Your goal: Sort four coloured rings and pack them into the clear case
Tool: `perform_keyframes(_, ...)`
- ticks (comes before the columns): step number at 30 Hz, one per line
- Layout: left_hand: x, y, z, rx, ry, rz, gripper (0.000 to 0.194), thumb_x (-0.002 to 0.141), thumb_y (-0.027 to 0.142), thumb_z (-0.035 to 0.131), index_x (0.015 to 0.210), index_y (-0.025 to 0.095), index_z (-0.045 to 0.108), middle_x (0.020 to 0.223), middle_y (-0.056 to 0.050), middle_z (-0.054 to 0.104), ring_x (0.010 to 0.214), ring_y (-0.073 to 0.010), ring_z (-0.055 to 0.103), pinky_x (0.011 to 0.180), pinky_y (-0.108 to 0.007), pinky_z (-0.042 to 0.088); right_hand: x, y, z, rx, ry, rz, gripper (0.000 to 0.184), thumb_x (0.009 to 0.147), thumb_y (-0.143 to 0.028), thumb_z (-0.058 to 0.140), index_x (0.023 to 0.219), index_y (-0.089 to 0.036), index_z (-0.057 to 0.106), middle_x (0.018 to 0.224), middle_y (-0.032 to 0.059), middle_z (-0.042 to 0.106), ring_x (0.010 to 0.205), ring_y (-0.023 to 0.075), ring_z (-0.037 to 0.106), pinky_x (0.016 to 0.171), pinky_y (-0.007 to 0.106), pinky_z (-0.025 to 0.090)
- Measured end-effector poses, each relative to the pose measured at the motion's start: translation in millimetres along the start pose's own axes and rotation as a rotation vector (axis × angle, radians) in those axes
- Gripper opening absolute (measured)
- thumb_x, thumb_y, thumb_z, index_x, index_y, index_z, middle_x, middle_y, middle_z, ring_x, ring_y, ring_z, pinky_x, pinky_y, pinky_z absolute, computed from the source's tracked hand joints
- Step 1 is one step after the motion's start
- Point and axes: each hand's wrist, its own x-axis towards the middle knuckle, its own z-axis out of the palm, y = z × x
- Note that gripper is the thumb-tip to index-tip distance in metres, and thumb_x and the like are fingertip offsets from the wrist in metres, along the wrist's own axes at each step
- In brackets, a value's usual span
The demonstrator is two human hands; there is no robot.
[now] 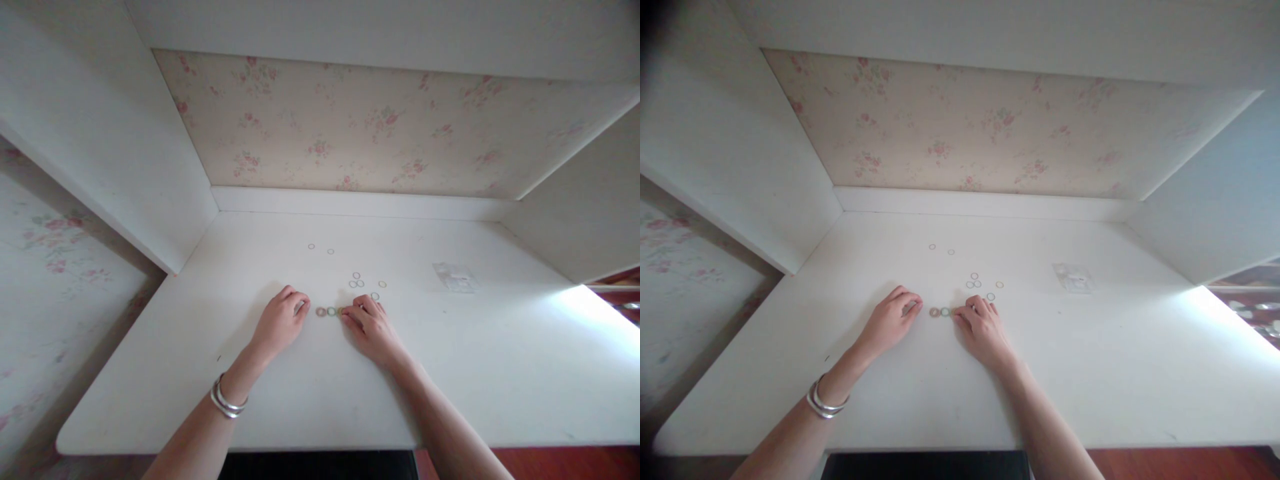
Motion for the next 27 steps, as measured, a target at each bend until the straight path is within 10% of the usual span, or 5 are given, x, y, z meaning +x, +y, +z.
perform_keyframes(27, 0.4, -0.6, 2.8, 0.024, 0.003, 0.0, 0.014, 0.088, 0.024, 0.048, 0.088, 0.022, 0.062, 0.089, -0.002, 0.059, 0.083, -0.0147, 0.058, 0.076, -0.026, 0.046, 2.3, -5.9, 0.1, -0.078, 0.048, 0.015, 0.02, 0.09, -0.032, 0.049, 0.094, -0.023, 0.066, 0.093, 0.0063, 0.054, 0.083, 0.0182, 0.051, 0.079, 0.035, 0.04)
